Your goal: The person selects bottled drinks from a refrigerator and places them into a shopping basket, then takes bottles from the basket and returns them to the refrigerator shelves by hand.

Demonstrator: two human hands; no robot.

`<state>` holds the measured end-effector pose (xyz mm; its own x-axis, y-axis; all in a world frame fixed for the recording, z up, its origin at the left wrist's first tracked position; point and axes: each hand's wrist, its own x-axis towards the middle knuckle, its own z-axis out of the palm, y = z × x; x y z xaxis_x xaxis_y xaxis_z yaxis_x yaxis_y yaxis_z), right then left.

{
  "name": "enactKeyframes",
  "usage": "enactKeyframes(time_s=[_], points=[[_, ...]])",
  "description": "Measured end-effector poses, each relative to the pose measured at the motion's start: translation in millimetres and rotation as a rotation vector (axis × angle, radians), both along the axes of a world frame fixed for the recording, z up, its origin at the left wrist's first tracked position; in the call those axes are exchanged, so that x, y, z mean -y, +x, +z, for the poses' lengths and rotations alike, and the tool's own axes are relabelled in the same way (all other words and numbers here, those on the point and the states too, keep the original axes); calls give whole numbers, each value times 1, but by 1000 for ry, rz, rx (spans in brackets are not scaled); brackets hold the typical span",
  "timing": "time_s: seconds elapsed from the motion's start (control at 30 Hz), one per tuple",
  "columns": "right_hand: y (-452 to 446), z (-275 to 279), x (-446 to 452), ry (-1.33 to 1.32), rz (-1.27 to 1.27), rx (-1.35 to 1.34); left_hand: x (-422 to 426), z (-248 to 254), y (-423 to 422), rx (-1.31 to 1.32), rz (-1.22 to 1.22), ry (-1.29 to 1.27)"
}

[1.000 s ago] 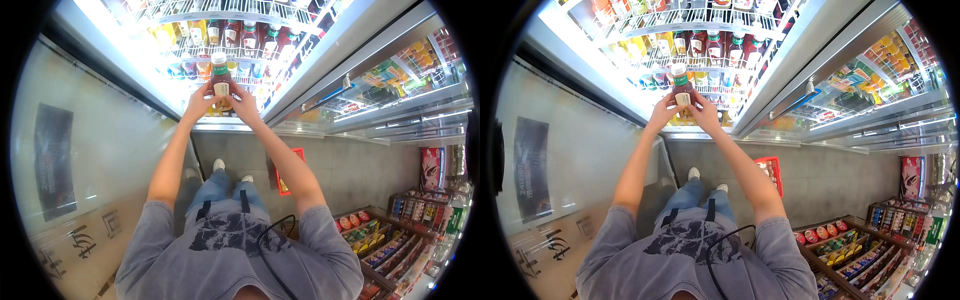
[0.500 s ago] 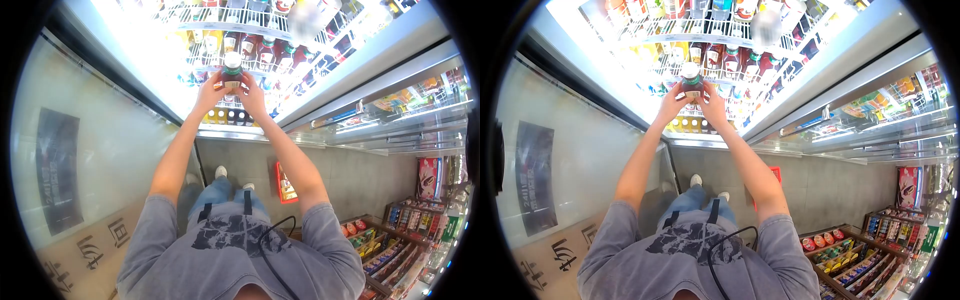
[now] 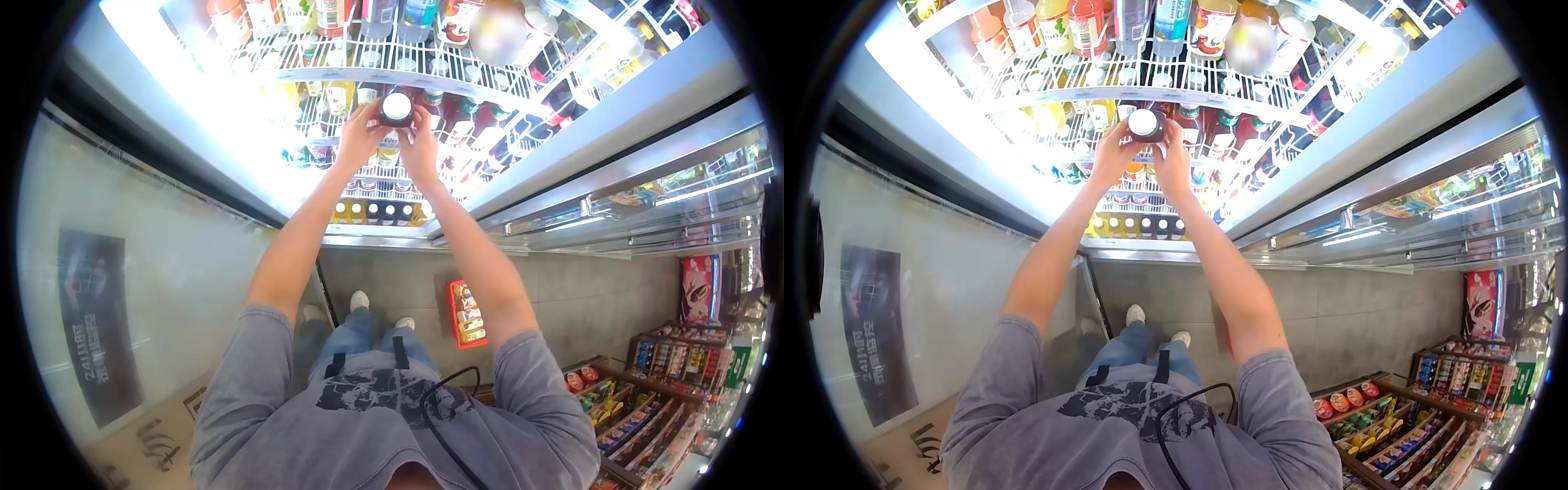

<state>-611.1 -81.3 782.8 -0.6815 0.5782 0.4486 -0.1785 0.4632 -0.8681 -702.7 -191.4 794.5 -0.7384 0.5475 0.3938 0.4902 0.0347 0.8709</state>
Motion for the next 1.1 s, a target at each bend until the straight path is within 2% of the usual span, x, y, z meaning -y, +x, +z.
enactKeyframes(time_s=[0.17,0.43,0.57,0.63,0.7,0.77,0.8,0.83,0.9,1.0,1.1], points=[[-16,-23,-21,46,-51,14,-19,-13,-7,-35,16,-7],[-28,-30,-28,85,-45,57,-28,-24,-18,124,23,-44],[-33,-30,-28,168,-137,64,-28,-27,-35,50,-42,-140],[-36,-32,-28,350,-218,103,-30,-30,-43,29,-38,-186],[-41,-27,-28,350,-234,144,-36,-33,-53,6,-32,-230],[-43,-16,-26,345,-255,192,-44,-39,-61,-174,41,-280],[-45,-10,-25,261,-232,295,-47,-41,-63,-184,39,-266],[-46,-5,-25,177,-211,395,-50,-44,-65,-183,35,-265],[-48,0,-22,180,-242,432,-55,-45,-70,-156,32,-408],[-49,-7,-26,222,-264,443,-54,-49,-66,-125,23,-447],[-49,-17,-31,245,-250,418,-53,-56,-60,-108,72,-343]])
